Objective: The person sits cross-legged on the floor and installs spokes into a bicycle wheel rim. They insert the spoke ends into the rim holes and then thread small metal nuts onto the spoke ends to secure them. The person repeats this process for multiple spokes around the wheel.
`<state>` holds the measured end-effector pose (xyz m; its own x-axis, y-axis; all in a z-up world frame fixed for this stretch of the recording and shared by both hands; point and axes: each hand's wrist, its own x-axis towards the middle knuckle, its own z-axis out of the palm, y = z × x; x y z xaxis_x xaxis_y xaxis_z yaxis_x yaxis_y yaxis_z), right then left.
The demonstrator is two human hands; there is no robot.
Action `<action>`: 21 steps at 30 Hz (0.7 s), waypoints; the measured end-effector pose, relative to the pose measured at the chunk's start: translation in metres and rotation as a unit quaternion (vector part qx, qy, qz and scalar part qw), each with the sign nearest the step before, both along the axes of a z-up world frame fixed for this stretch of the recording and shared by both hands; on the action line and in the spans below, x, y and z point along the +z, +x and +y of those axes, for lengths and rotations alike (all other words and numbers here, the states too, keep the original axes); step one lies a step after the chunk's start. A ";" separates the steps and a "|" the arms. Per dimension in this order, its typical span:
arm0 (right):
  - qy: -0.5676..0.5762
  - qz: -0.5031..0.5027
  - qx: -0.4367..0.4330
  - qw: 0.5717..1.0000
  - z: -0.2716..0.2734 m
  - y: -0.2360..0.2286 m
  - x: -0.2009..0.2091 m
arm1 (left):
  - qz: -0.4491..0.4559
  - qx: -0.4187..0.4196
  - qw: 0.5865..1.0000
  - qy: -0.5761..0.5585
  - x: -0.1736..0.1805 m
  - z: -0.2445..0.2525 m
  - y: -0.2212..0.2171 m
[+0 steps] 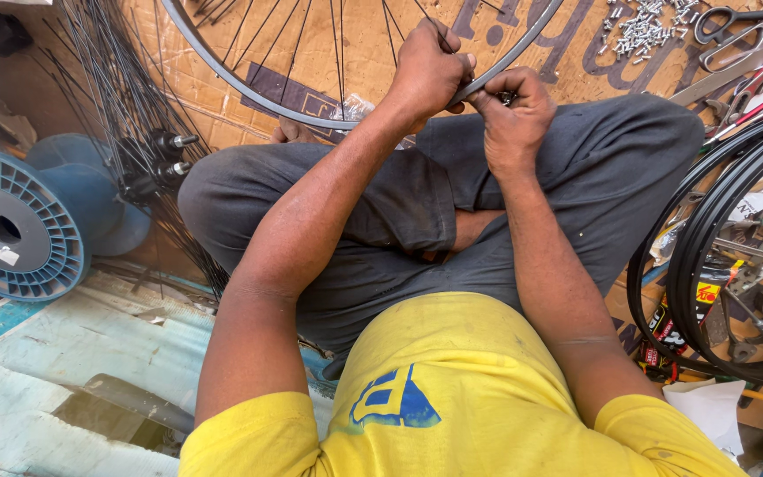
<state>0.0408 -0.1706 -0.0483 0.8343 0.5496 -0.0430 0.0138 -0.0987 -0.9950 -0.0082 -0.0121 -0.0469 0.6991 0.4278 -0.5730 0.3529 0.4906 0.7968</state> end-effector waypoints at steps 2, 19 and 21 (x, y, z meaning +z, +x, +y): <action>-0.042 -0.083 0.012 0.996 -0.002 0.000 -0.002 | 0.005 -0.001 1.000 -0.001 0.001 0.000 0.001; -0.023 0.087 0.042 0.995 -0.001 0.016 -0.004 | -0.002 -0.202 0.957 0.208 0.007 0.013 -0.006; -0.026 0.059 0.061 0.996 -0.004 0.016 -0.004 | 0.037 -0.262 0.957 0.117 0.019 0.018 -0.004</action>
